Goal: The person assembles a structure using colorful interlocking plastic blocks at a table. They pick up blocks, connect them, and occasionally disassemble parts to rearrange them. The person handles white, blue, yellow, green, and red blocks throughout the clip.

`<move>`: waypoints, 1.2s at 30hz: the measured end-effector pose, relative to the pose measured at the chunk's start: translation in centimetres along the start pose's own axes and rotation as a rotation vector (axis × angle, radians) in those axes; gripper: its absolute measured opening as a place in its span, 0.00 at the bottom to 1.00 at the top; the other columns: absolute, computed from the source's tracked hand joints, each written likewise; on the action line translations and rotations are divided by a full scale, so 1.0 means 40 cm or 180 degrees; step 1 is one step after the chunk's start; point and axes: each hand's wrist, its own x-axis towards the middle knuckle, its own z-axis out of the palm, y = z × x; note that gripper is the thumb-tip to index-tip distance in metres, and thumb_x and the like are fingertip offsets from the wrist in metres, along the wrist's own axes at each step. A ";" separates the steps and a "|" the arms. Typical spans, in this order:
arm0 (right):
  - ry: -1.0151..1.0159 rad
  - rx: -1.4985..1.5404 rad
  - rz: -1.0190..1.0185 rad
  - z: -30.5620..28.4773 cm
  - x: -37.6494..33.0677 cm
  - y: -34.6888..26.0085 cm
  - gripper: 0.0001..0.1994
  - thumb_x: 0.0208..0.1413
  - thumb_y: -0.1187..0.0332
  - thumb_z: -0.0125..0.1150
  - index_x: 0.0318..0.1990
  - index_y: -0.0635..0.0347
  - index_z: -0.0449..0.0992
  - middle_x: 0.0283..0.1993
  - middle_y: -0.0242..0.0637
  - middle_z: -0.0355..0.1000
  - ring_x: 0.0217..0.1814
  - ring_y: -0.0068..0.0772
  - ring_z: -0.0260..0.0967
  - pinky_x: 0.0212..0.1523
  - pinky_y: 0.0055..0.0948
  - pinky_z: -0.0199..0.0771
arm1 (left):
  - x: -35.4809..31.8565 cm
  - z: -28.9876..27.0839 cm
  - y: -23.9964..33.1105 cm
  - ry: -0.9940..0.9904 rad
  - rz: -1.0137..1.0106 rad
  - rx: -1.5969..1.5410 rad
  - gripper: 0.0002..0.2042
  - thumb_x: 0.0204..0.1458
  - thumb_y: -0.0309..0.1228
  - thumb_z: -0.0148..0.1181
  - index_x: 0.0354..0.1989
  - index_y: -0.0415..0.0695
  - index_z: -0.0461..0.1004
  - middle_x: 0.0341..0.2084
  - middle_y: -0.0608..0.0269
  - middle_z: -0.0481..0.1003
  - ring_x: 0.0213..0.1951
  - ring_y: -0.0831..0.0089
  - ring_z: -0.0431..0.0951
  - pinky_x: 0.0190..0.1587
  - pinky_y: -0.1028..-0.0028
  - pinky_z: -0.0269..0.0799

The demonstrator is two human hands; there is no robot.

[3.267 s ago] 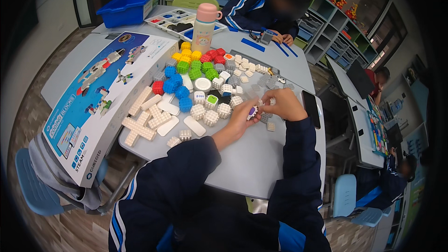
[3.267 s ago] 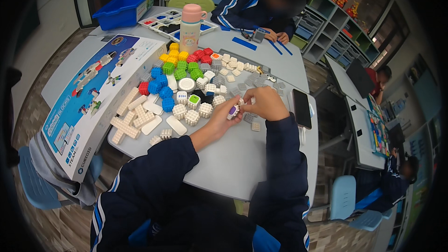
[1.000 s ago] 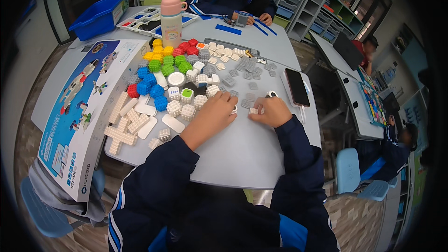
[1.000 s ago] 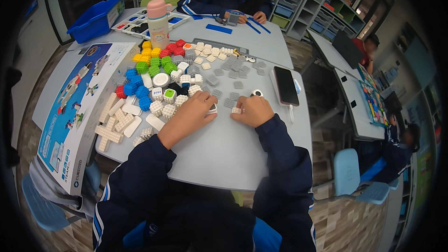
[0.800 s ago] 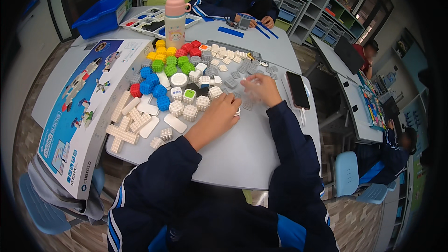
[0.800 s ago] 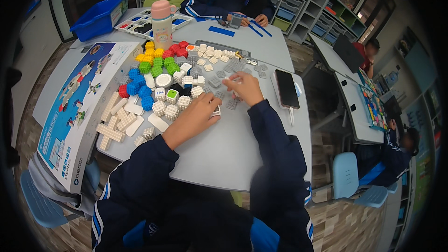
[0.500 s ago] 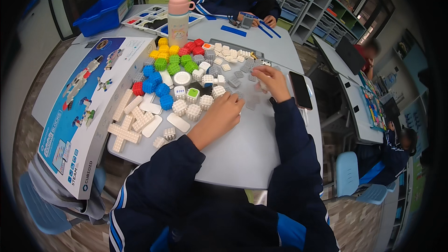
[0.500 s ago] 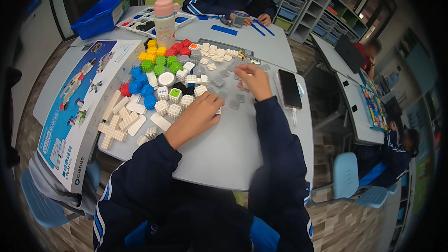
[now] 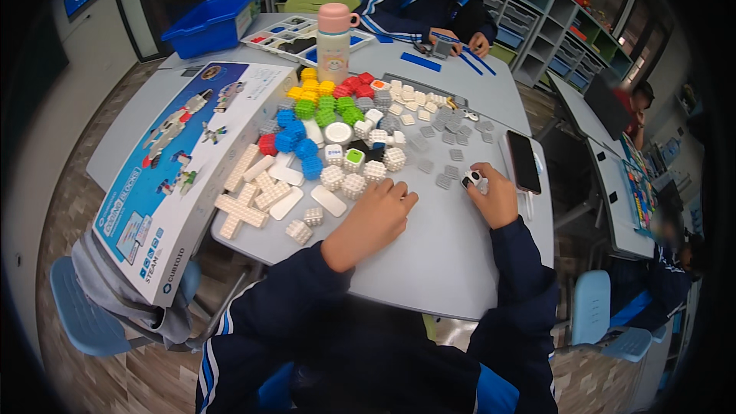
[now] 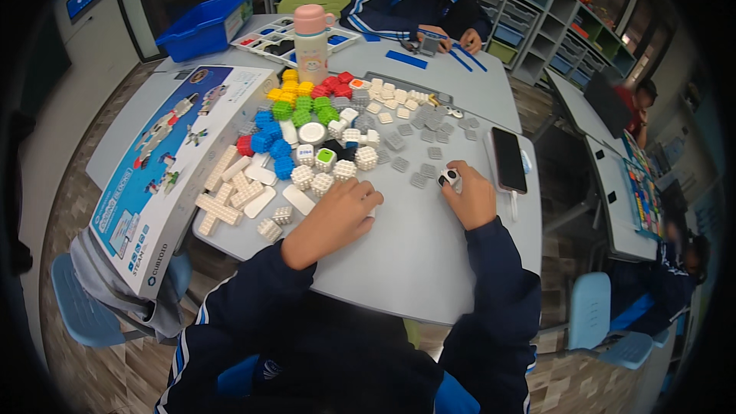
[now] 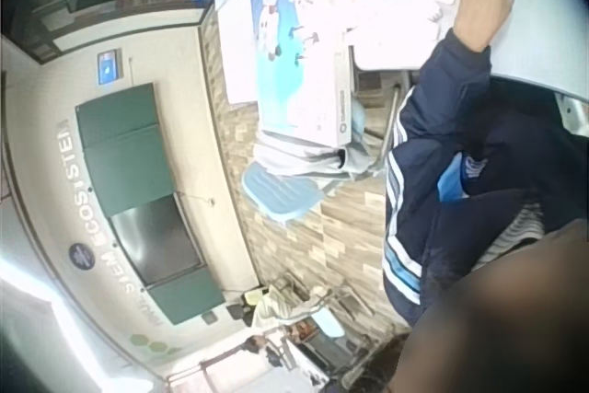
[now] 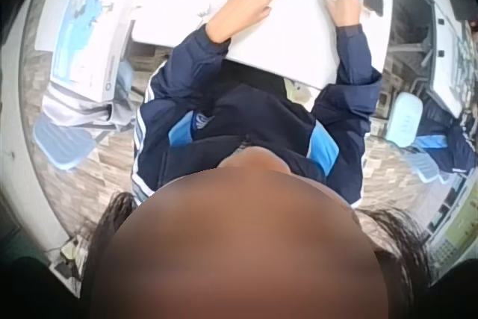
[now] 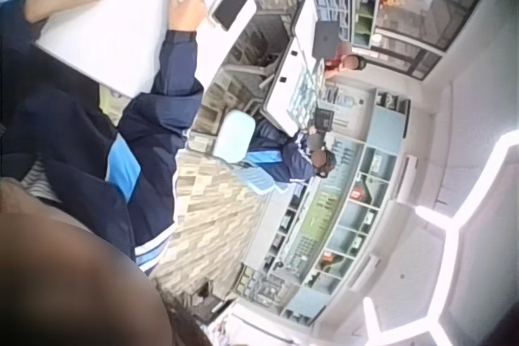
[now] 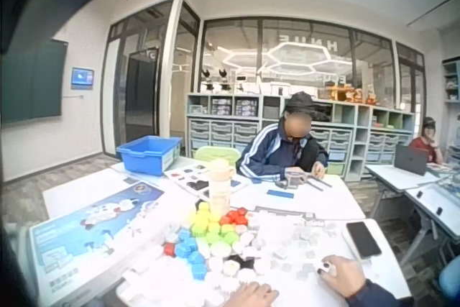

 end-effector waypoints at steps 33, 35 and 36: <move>0.0482 0.1010 -0.1443 0.288 0.184 -0.306 0.17 0.50 0.67 0.66 0.48 0.60 0.76 0.50 0.41 0.73 0.55 0.46 0.65 0.55 0.40 0.67 | -0.082 -0.069 -0.205 0.1422 -0.0754 0.0604 0.28 0.53 0.36 0.63 0.60 0.35 0.64 0.55 0.45 0.67 0.59 0.50 0.65 0.59 0.57 0.61; 0.0548 0.0855 -0.1504 0.286 0.181 -0.295 0.19 0.52 0.65 0.66 0.52 0.58 0.76 0.55 0.44 0.71 0.59 0.50 0.63 0.59 0.43 0.63 | -0.094 -0.083 -0.196 0.1306 -0.0853 0.0653 0.30 0.55 0.39 0.61 0.63 0.36 0.61 0.59 0.44 0.64 0.63 0.49 0.62 0.63 0.56 0.58; 0.0568 0.0777 -0.1504 0.285 0.181 -0.290 0.20 0.53 0.63 0.66 0.54 0.57 0.75 0.58 0.45 0.70 0.61 0.51 0.62 0.62 0.44 0.61 | -0.103 -0.092 -0.190 0.1215 -0.0953 0.0627 0.31 0.57 0.40 0.60 0.65 0.38 0.60 0.62 0.43 0.63 0.65 0.49 0.60 0.65 0.56 0.55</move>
